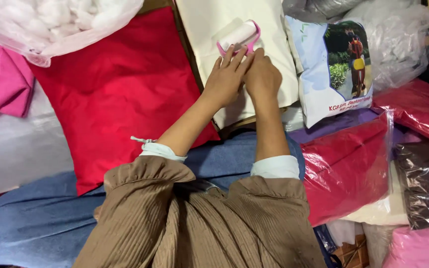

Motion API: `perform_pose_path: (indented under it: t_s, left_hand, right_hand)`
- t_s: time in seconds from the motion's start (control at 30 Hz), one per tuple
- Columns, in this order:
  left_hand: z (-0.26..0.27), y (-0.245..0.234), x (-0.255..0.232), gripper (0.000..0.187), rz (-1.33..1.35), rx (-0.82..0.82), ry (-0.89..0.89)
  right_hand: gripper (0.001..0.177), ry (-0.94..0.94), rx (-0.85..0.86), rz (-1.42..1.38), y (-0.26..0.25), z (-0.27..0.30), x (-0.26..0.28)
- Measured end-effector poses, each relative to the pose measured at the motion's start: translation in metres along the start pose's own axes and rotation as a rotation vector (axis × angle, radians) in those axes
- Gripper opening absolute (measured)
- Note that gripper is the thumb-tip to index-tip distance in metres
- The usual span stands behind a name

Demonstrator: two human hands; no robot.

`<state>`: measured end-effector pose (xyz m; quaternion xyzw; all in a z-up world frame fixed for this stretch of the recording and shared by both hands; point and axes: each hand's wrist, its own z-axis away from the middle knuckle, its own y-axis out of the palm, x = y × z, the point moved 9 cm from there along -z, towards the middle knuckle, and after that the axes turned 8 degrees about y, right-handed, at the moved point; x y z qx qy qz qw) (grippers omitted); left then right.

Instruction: Stuffing a red pillowcase with fiberfill, lint rolling the exterior, and packaging it in a plastic bag.

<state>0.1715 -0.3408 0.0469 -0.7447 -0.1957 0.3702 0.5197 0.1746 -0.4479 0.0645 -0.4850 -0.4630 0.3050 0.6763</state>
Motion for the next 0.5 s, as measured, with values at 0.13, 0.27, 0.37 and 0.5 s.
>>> perform_pose_path:
  t_s: [0.13, 0.27, 0.37, 0.5]
  left_hand:
    - [0.068, -0.049, 0.026, 0.081, 0.037, 0.093, 0.031]
    - [0.193, -0.091, 0.127, 0.07, -0.028, 0.198, -0.327]
    - [0.278, -0.103, 0.189, 0.07, -0.066, 0.148, -0.598]
    - [0.335, -0.062, 0.22, 0.068, -0.037, 0.204, -0.671]
  right_hand:
    - [0.033, -0.174, -0.164, 0.137, -0.064, 0.033, 0.03]
    - [0.032, -0.359, 0.157, 0.037, -0.062, 0.077, 0.092]
    - [0.035, -0.573, 0.313, -0.049, -0.034, 0.126, 0.174]
    - [0.037, -0.759, 0.403, 0.031, 0.027, 0.153, 0.231]
